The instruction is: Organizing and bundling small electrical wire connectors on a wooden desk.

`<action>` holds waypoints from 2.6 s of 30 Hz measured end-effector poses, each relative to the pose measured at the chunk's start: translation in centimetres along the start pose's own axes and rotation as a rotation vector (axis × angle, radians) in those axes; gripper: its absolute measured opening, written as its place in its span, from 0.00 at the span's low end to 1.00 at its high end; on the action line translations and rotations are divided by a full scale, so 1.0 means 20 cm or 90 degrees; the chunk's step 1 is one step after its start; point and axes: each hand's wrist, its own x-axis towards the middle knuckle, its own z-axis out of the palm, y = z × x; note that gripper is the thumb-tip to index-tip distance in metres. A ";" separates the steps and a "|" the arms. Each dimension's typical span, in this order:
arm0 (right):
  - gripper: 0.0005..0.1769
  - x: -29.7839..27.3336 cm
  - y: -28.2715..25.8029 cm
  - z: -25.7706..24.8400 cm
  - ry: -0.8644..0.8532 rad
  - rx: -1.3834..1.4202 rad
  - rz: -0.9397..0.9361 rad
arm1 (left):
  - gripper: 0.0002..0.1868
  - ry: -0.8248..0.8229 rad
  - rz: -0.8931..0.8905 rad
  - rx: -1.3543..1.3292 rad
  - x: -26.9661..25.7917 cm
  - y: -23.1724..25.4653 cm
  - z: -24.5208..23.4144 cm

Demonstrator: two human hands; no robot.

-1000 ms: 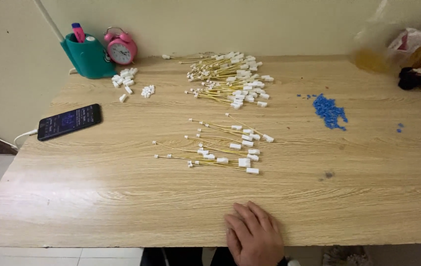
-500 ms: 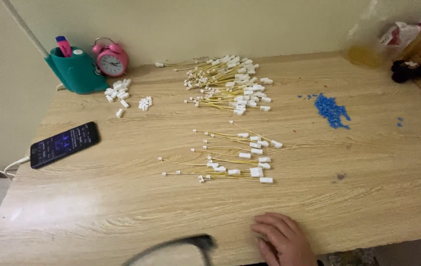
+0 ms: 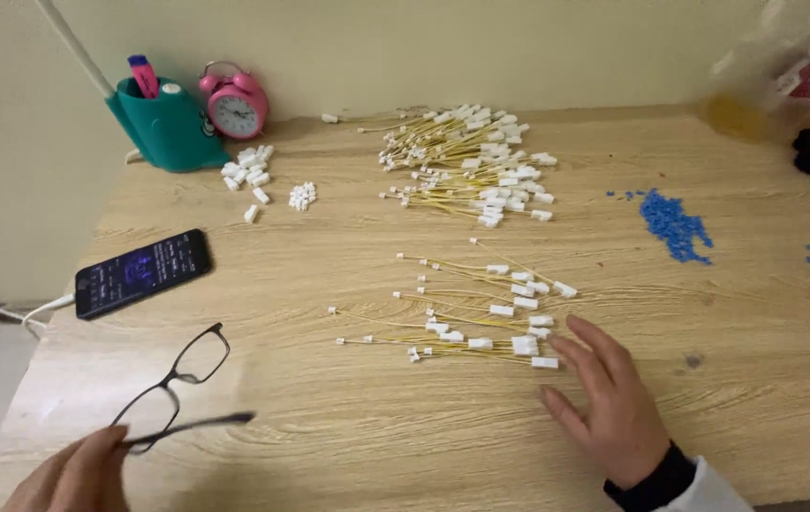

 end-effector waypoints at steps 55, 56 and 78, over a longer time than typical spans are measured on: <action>0.11 0.53 0.37 0.11 -0.189 -0.041 0.141 | 0.11 -0.128 0.352 0.006 0.40 1.03 1.19; 0.11 0.55 0.37 0.13 -0.187 -0.041 0.141 | 0.11 -0.127 0.352 0.006 0.41 1.06 1.10; 0.70 0.80 0.03 0.37 -0.549 -0.102 -0.002 | 0.20 -0.621 -0.459 -1.029 -0.08 1.43 0.30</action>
